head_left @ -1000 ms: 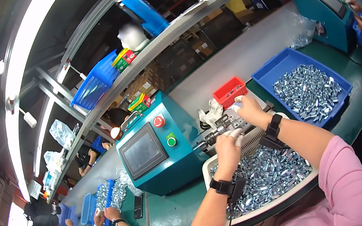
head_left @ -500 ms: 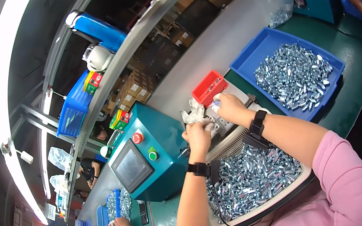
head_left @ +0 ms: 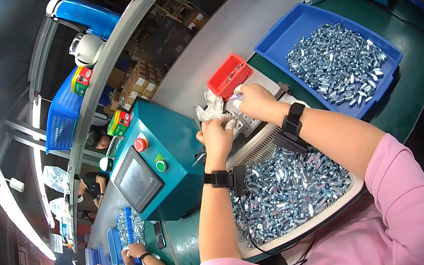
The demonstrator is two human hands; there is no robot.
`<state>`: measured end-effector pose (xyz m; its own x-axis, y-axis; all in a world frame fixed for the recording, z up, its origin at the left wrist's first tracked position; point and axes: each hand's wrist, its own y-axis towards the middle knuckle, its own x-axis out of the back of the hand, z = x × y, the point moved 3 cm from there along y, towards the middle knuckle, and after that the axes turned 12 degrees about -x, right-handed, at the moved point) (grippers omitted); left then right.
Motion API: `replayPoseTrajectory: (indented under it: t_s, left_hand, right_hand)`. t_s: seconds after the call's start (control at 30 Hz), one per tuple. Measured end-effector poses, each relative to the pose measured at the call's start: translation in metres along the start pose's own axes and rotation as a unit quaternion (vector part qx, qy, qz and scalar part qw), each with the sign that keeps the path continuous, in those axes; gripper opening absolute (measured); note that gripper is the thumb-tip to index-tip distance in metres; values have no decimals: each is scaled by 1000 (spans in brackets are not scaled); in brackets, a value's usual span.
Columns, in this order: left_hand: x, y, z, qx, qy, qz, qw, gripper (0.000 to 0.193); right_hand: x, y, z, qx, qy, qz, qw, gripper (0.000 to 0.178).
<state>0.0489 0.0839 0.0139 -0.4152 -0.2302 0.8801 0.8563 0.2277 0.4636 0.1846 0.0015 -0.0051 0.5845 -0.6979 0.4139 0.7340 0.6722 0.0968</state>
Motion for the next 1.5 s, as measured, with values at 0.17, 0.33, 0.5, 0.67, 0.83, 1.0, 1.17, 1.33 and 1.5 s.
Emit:
replayPoseTrajectory:
  t_s: [0.17,0.33,0.5,0.67,0.83,1.0,1.17,1.33,1.5]
  left_hand:
    - [8,-3,-11,-36,50,-29,998,18]
    - [29,-28,-55,34,-74,50,995,17]
    - [7,-68,-63,46,27,300,952,20]
    - [9,-72,-56,39,-28,248,967,25]
    - [51,-63,-68,50,-167,228,958,24]
    - [59,-62,-64,124,-334,161,920,21]
    - [56,-66,-35,217,-507,-163,818,24]
    - [60,-64,-29,247,-479,-189,821,26]
    - [53,-61,-31,257,-485,-208,809,28]
  right_hand:
    - [-3,0,-3,12,33,-10,999,27]
    - [6,-5,-4,-16,2,29,999,24]
    - [-2,-16,13,-30,-123,81,989,20]
    - [-16,-35,21,-31,-120,195,973,20]
    - [-22,-34,13,-8,-89,191,977,22]
    - [-24,-34,10,-12,-76,201,977,21]
    - [-24,-38,14,6,-81,205,975,21]
    - [-22,-38,14,-8,-85,213,973,21]
    - [-25,-35,10,7,-70,223,972,21]
